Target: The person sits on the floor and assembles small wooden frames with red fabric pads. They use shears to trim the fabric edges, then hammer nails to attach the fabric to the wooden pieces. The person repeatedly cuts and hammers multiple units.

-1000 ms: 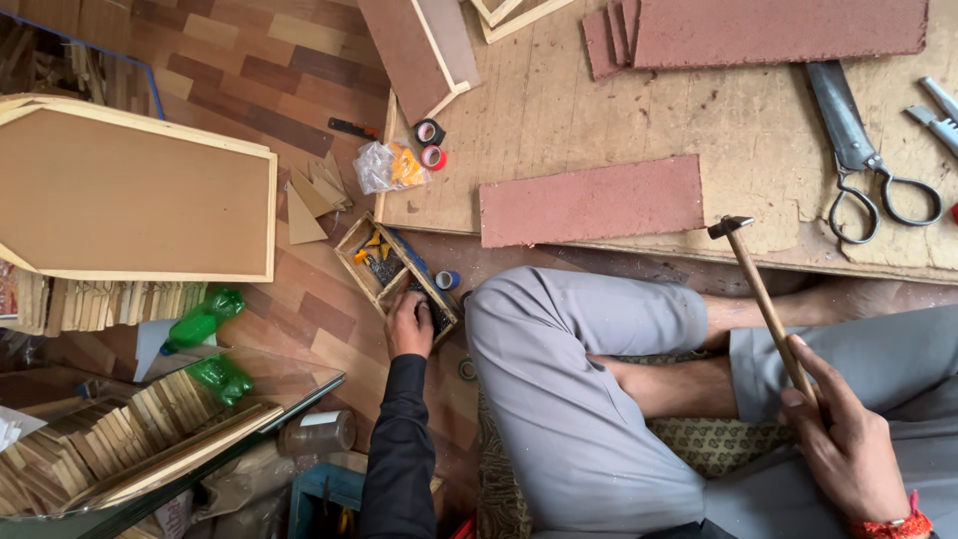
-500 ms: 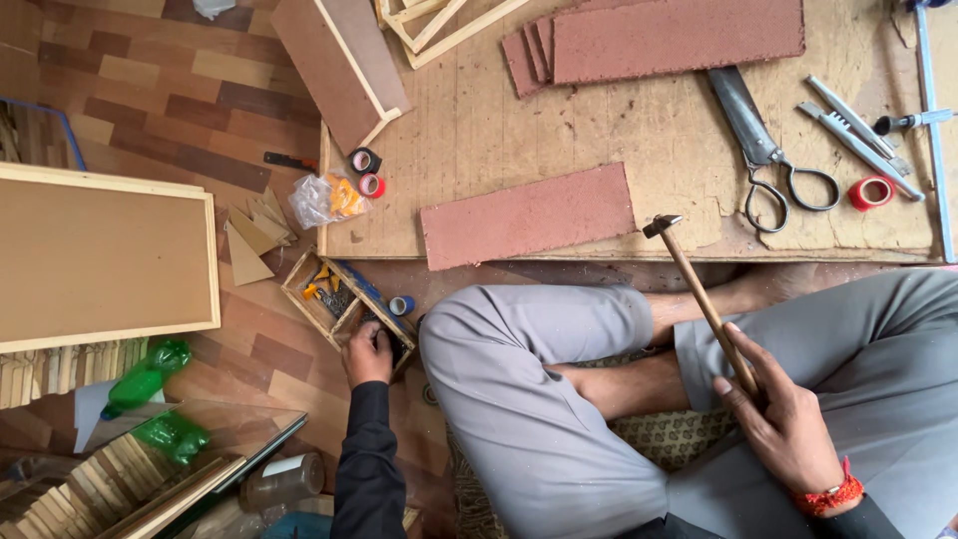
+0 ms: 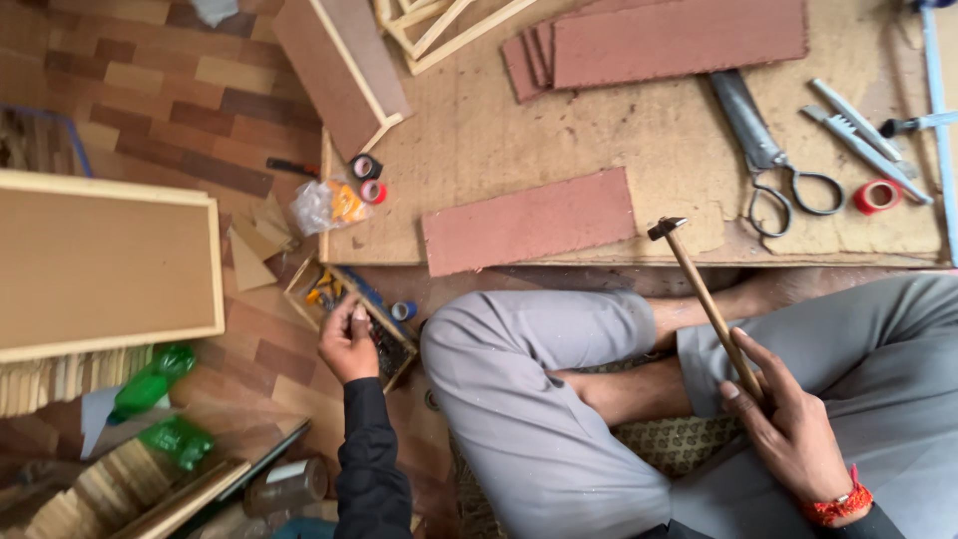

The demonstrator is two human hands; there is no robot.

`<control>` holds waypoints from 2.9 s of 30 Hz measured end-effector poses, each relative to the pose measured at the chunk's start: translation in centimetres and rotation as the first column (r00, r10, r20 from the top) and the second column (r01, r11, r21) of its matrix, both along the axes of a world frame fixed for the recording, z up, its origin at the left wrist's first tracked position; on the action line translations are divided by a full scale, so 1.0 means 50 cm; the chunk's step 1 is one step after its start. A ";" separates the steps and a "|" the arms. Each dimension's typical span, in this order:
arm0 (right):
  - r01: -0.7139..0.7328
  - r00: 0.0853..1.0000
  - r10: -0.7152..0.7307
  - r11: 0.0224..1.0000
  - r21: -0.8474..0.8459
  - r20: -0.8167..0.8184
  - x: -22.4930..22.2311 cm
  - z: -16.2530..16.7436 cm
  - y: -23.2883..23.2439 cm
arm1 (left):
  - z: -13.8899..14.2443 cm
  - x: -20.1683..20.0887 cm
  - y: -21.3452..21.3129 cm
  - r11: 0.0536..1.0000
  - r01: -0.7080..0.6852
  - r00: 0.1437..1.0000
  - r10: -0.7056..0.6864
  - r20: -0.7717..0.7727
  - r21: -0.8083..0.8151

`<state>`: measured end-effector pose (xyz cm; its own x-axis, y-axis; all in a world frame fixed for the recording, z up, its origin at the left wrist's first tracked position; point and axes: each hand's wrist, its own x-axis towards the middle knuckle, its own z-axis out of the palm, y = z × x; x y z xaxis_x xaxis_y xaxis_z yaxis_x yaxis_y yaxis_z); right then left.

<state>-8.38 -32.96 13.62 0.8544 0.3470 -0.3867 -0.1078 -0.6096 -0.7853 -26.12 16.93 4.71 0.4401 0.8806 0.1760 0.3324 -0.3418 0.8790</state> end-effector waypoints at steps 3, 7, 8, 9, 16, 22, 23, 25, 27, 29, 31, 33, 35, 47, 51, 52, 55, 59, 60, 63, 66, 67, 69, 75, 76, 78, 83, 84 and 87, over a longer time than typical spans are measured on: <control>0.027 1.000 -0.026 0.998 0.054 -0.006 0.007 0.008 0.000 | 0.056 0.122 -0.059 0.984 0.173 0.951 -0.155 0.268 -0.045; -0.043 0.984 0.008 0.980 0.195 0.176 0.025 0.020 0.010 | 0.095 0.321 -0.202 0.860 0.472 0.855 -0.500 0.139 0.193; -0.088 0.953 0.039 0.984 0.152 0.302 0.032 0.022 0.014 | 0.096 0.371 -0.240 0.829 0.548 0.807 -0.559 0.191 0.115; -0.128 0.903 0.074 0.987 0.102 0.422 0.040 0.023 0.019 | 0.094 0.417 -0.275 0.812 0.554 0.809 -0.577 0.112 0.184; -0.079 0.949 0.088 0.996 -0.042 0.303 0.085 0.024 0.030 | 0.030 0.575 -0.379 0.763 0.564 0.825 -0.527 -0.201 0.314; -0.114 0.896 0.182 0.976 -0.186 0.405 0.115 0.030 0.046 | -0.014 0.581 -0.380 0.779 0.572 0.816 -0.511 -0.268 0.256; -0.140 0.874 0.209 0.973 -0.183 0.439 0.121 0.032 0.049 | -0.016 0.582 -0.379 0.779 0.572 0.817 -0.512 -0.267 0.256; -0.187 0.820 0.252 0.966 -0.176 0.514 0.127 0.037 0.054 | -0.017 0.584 -0.377 0.778 0.572 0.817 -0.512 -0.266 0.261; -0.203 0.808 0.273 0.961 -0.187 0.522 0.130 0.042 0.056 | -0.017 0.586 -0.375 0.777 0.578 0.812 -0.518 -0.268 0.250; -0.189 0.798 0.281 0.957 -0.220 0.534 0.131 0.044 0.057 | -0.018 0.586 -0.374 0.774 0.578 0.811 -0.511 -0.284 0.259; -0.147 0.801 0.280 0.949 -0.279 0.530 0.131 0.044 0.058 | -0.021 0.587 -0.374 0.775 0.579 0.810 -0.511 -0.288 0.255; -0.176 0.796 0.281 0.955 -0.239 0.536 0.129 0.043 0.057 | -0.024 0.589 -0.373 0.770 0.584 0.808 -0.523 -0.270 0.258; -0.189 0.788 0.273 0.960 -0.205 0.551 0.124 0.042 0.056 | -0.027 0.591 -0.371 0.772 0.587 0.805 -0.526 -0.276 0.243; -0.183 0.755 0.305 0.948 -0.261 0.580 0.110 0.015 0.051 | -0.023 0.580 -0.345 0.748 0.648 0.760 -0.621 -0.192 0.143; -0.220 0.555 0.044 0.971 0.095 0.831 0.102 0.001 0.044 | -0.026 0.578 -0.346 0.732 0.662 0.749 -0.639 -0.175 0.160; -0.266 0.459 -0.047 0.946 0.187 0.887 0.102 -0.004 0.044 | -0.028 0.576 -0.347 0.734 0.661 0.750 -0.634 -0.189 0.157; -0.219 0.788 0.388 0.902 -0.372 0.478 0.109 -0.018 0.039 | -0.037 0.578 -0.345 0.737 0.652 0.758 -0.624 -0.190 0.178; -0.152 0.686 0.202 0.979 -0.134 0.699 0.082 -0.031 0.024 | -0.057 0.580 -0.339 0.739 0.627 0.779 -0.600 -0.182 0.247; -0.146 0.612 0.134 0.988 -0.056 0.780 0.078 -0.037 0.025 | -0.062 0.577 -0.339 0.731 0.622 0.782 -0.597 -0.180 0.280; -0.166 0.766 0.269 0.960 -0.226 0.584 0.084 -0.053 0.036 | -0.069 0.575 -0.342 0.738 0.649 0.761 -0.624 -0.180 0.186; -0.184 0.860 0.288 0.945 -0.271 0.421 0.097 -0.054 0.040 | -0.052 0.575 -0.338 0.737 0.667 0.744 -0.649 -0.155 0.115; -0.184 0.867 0.269 0.955 -0.232 0.420 0.098 -0.053 0.039 | -0.039 0.570 -0.327 0.696 0.707 0.707 -0.689 -0.158 0.130; -0.218 0.893 0.214 0.975 -0.034 0.396 0.091 -0.050 0.027 | -0.005 0.552 -0.295 0.597 0.788 0.616 -0.771 -0.165 0.153; 0.233 0.952 -0.157 0.928 0.292 -0.262 0.069 -0.125 -0.041 | 0.125 0.361 -0.123 0.417 0.844 0.525 -0.509 -0.682 0.338; 0.249 0.947 -0.169 0.924 0.290 -0.274 0.076 -0.152 -0.058 | 0.141 0.336 -0.102 0.457 0.839 0.525 -0.531 -0.665 0.296; 0.221 0.960 -0.140 0.910 0.351 -0.242 0.090 -0.210 -0.086 | 0.164 0.303 -0.068 0.524 0.824 0.531 -0.582 -0.616 0.215; 0.187 0.977 -0.142 0.926 0.328 -0.157 0.136 -0.312 -0.107 | 0.187 0.339 0.011 0.775 0.487 0.864 -0.361 -0.352 0.402; 0.191 0.976 -0.161 0.953 0.235 -0.144 0.142 -0.321 -0.101 | 0.186 0.364 0.033 0.826 0.351 0.928 -0.243 -0.284 0.441; 0.200 0.973 -0.172 0.962 0.187 -0.155 0.163 -0.323 -0.081 | 0.186 0.463 0.129 0.872 -0.035 0.949 0.182 -0.257 0.489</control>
